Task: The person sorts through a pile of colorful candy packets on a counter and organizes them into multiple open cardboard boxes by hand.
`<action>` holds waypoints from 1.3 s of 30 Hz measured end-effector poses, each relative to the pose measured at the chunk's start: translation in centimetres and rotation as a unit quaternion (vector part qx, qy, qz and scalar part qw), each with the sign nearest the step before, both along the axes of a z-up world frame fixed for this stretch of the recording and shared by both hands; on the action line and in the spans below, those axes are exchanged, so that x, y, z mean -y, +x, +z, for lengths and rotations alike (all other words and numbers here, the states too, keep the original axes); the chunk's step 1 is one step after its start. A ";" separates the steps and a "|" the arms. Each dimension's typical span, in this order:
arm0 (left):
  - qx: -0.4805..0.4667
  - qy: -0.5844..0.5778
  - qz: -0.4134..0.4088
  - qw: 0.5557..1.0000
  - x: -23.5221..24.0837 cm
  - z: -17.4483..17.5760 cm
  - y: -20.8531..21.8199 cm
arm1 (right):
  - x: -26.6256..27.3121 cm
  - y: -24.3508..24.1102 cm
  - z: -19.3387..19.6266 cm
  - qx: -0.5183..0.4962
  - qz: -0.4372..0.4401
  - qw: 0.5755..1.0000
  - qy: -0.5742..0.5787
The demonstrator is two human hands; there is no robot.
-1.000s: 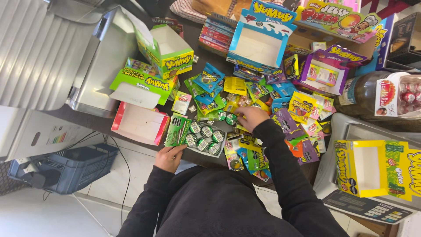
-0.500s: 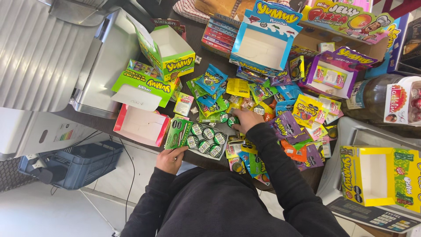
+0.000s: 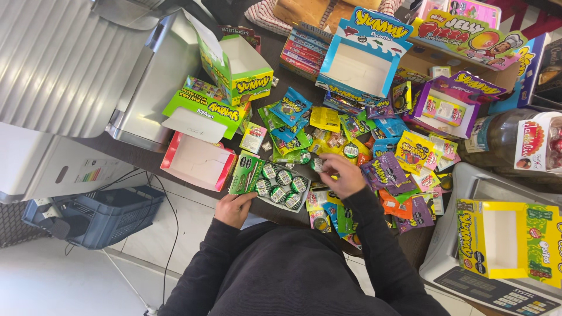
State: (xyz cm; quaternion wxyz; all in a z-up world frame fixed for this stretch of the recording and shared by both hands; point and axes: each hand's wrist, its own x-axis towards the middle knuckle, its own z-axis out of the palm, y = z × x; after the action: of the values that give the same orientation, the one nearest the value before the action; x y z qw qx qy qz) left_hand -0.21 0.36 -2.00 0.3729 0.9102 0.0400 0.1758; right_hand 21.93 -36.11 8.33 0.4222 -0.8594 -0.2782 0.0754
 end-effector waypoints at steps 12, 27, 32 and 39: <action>0.025 -0.010 -0.014 1.000 0.2 -0.2 0.6 | -4.9 -7.3 -1.7 0.218 -0.018 0.975 -0.031; 0.022 0.001 -0.030 0.999 -0.4 -0.5 0.4 | -11.2 -8.5 -2.0 0.018 0.031 0.927 -0.374; 0.013 -0.001 -0.036 0.999 -0.5 -0.5 0.5 | -11.2 -7.9 -1.7 -0.013 0.025 0.934 -0.356; 0.003 -0.010 -0.044 0.999 -0.7 -0.4 0.5 | -10.4 -7.6 -1.5 -0.031 0.013 0.948 -0.317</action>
State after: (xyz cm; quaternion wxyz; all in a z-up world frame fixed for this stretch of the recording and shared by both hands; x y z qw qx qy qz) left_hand 0.31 1.01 -2.43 0.3898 0.9066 0.0006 0.1617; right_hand 14.30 -25.73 6.80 0.1357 -0.9423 -0.2381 0.1923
